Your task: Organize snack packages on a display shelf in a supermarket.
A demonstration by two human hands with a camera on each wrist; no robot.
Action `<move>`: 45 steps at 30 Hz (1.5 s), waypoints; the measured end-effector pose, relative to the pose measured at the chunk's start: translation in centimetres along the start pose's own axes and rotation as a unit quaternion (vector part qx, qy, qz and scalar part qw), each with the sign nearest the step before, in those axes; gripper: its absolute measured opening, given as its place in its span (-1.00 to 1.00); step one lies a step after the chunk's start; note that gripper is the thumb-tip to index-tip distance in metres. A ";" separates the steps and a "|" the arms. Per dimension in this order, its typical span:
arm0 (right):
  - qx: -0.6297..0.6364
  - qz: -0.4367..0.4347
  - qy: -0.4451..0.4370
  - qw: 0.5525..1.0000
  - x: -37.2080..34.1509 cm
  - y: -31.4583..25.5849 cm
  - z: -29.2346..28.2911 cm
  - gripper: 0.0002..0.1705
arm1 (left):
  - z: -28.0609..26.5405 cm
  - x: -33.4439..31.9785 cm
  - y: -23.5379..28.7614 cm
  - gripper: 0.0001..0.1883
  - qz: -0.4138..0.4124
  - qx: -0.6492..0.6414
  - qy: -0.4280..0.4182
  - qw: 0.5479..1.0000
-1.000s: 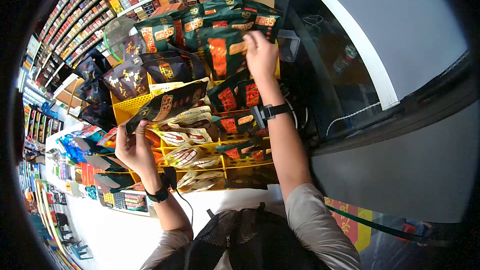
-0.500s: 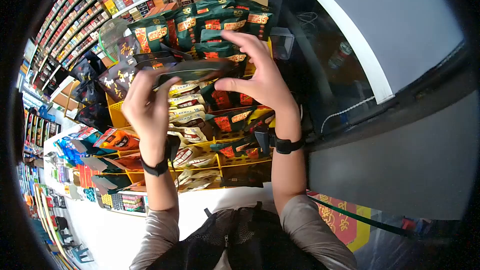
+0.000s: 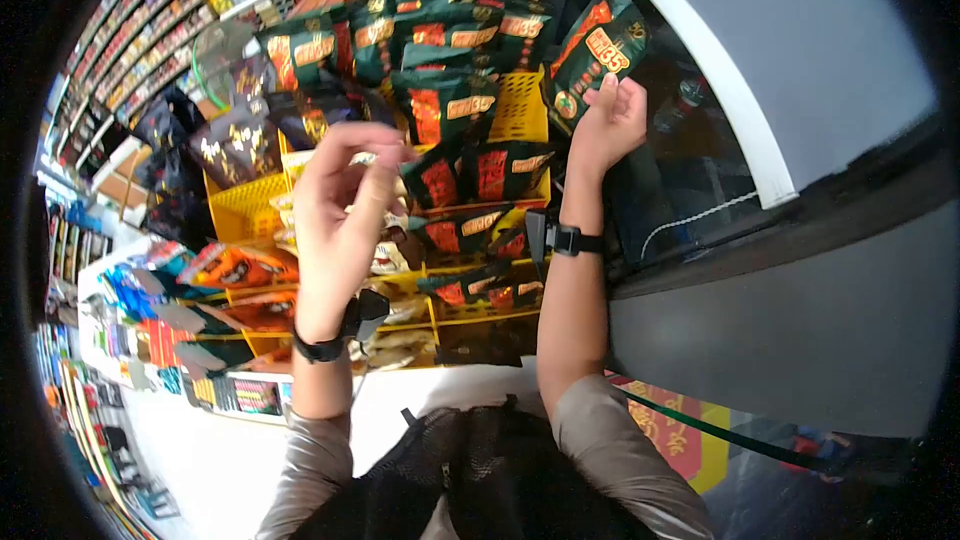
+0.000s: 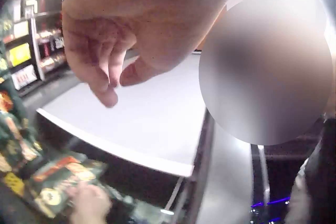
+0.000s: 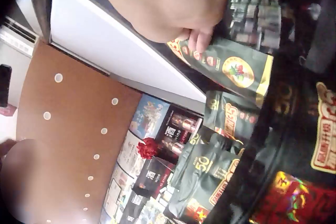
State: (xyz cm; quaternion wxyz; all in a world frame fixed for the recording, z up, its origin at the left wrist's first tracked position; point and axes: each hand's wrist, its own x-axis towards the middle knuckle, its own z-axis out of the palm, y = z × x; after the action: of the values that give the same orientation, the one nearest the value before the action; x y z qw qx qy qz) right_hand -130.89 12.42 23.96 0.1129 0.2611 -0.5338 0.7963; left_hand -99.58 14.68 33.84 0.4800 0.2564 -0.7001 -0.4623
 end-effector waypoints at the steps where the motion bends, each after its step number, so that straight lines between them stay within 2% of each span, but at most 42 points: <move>1: 0.018 0.002 -0.024 1.000 -0.8 1.4 -0.3 -0.74 | 0.9 0.0 3.8 -0.87 0.076 -0.068 -0.157 0.982; 2: 0.050 -0.009 -0.011 0.999 -0.5 2.7 0.5 -0.73 | -0.1 -0.1 4.5 -0.80 0.009 -0.042 -0.191 0.981; 3: 0.033 -0.009 -0.033 0.999 -0.1 4.3 0.1 -0.73 | 0.6 -0.2 6.4 -0.79 -0.010 -0.109 -0.255 0.961; 4: 0.023 -0.003 -0.050 0.998 -0.4 4.6 0.2 -0.74 | 0.8 0.0 8.8 -0.80 -0.002 -0.038 -0.319 0.947; 5: 0.019 0.013 -0.071 0.997 -0.6 5.0 0.2 -0.74 | 1.6 -1.1 8.0 -0.81 0.235 0.042 -0.272 0.932; 8: 0.022 0.032 -0.115 0.993 -0.6 5.6 0.1 -0.72 | 1.7 -4.1 7.1 -0.81 0.206 0.034 -0.239 0.948; 10: 0.042 0.075 -0.123 0.989 -0.5 6.3 -0.1 -0.71 | 2.3 -4.8 7.2 -0.81 0.221 0.032 -0.222 0.949; 14: 0.069 0.087 -0.128 0.986 -0.8 7.5 0.1 -0.76 | 1.4 -7.0 6.0 -0.81 0.233 0.065 -0.191 0.951; 17: 0.098 0.059 -0.083 0.990 -1.1 6.1 1.0 -0.79 | 1.0 -7.5 5.4 -0.80 0.259 0.085 -0.170 0.947; 19: 0.100 0.062 -0.070 0.991 -1.6 7.2 0.3 -0.78 | 0.8 -7.9 5.4 -0.80 0.273 0.099 -0.163 0.943; 21: 0.080 0.079 -0.169 0.979 0.4 9.0 0.0 -0.78 | 0.8 -7.6 5.5 -0.80 0.299 0.111 -0.154 0.935; 22: -0.005 0.084 -0.192 0.978 0.6 8.6 -0.2 -0.78 | 1.1 -7.2 5.6 -0.79 0.317 0.113 -0.149 0.930; 23: 0.000 0.108 -0.187 0.976 0.9 8.2 0.0 -0.78 | 1.5 -6.7 5.8 -0.79 0.339 0.115 -0.143 0.923; 24: 0.003 0.134 -0.180 0.975 0.8 7.9 0.0 -0.78 | 2.0 -4.3 5.1 -0.77 0.282 0.158 -0.262 0.909; 25: 0.029 0.131 -0.176 0.975 0.6 7.4 0.0 -0.79 | 2.7 -1.1 4.3 -0.74 0.223 0.204 -0.375 0.876; 26: 0.042 0.109 -0.160 0.980 0.0 6.3 0.4 -0.81 | 4.6 -0.5 1.9 -0.78 0.124 0.290 -0.255 0.914; 27: 0.060 0.099 -0.148 0.982 -0.8 6.1 0.6 -0.82 | 4.5 1.4 -1.4 -0.72 0.061 0.322 -0.237 0.915; 28: 0.077 0.087 -0.138 0.983 -0.9 5.8 0.9 -0.82 | 4.1 2.8 -3.6 -0.75 0.049 0.345 -0.151 0.925; 30: 0.092 0.094 -0.152 0.980 -0.7 6.9 0.8 -0.82 | 2.8 5.4 -8.2 -0.74 0.136 0.406 -0.012 0.904; 32: 0.064 0.103 -0.155 0.980 -0.5 9.6 0.4 -0.84 | 1.8 7.6 -10.3 -0.68 0.194 0.425 0.045 0.883; 34: 0.013 0.159 -0.178 0.971 -0.3 11.3 0.3 -0.85 | 1.4 9.4 -11.6 -0.64 0.222 0.419 0.026 0.880; 36: -0.109 0.151 -0.262 0.947 1.8 11.1 -0.4 -0.81 | 1.5 10.4 -13.3 -0.61 0.228 0.420 0.005 0.878; 39: -0.080 0.124 -0.185 0.972 -0.3 8.7 1.3 -0.77 | 1.6 11.6 -14.7 -0.54 0.229 0.461 -0.020 0.857; 40: -0.040 0.136 -0.158 0.977 -1.0 10.4 1.6 -0.80 | 1.5 11.8 -14.4 -0.54 0.235 0.461 -0.020 0.855; 42: -0.024 0.206 -0.225 0.952 -1.1 12.6 0.4 -0.80 | 1.4 11.8 -14.2 -0.56 0.194 0.480 -0.004 0.856; 43: 0.035 0.209 -0.235 0.949 -1.3 11.0 0.2 -0.85 | 1.4 11.7 -14.4 -0.56 0.199 0.473 0.005 0.858; 44: 0.035 0.207 -0.231 0.950 -1.1 9.3 0.0 -0.85 | 1.6 11.7 -14.6 -0.56 0.202 0.471 0.003 0.858; 45: 0.045 0.243 -0.269 0.931 -0.7 5.9 0.2 -0.80 | 1.7 11.7 -14.5 -0.56 0.200 0.476 0.005 0.857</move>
State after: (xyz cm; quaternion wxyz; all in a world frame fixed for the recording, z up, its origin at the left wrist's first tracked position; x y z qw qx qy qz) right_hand -132.97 9.91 19.02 -0.2431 0.3326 -0.5553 0.7225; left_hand -107.14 -0.40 25.78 0.3849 0.3105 -0.8685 0.0342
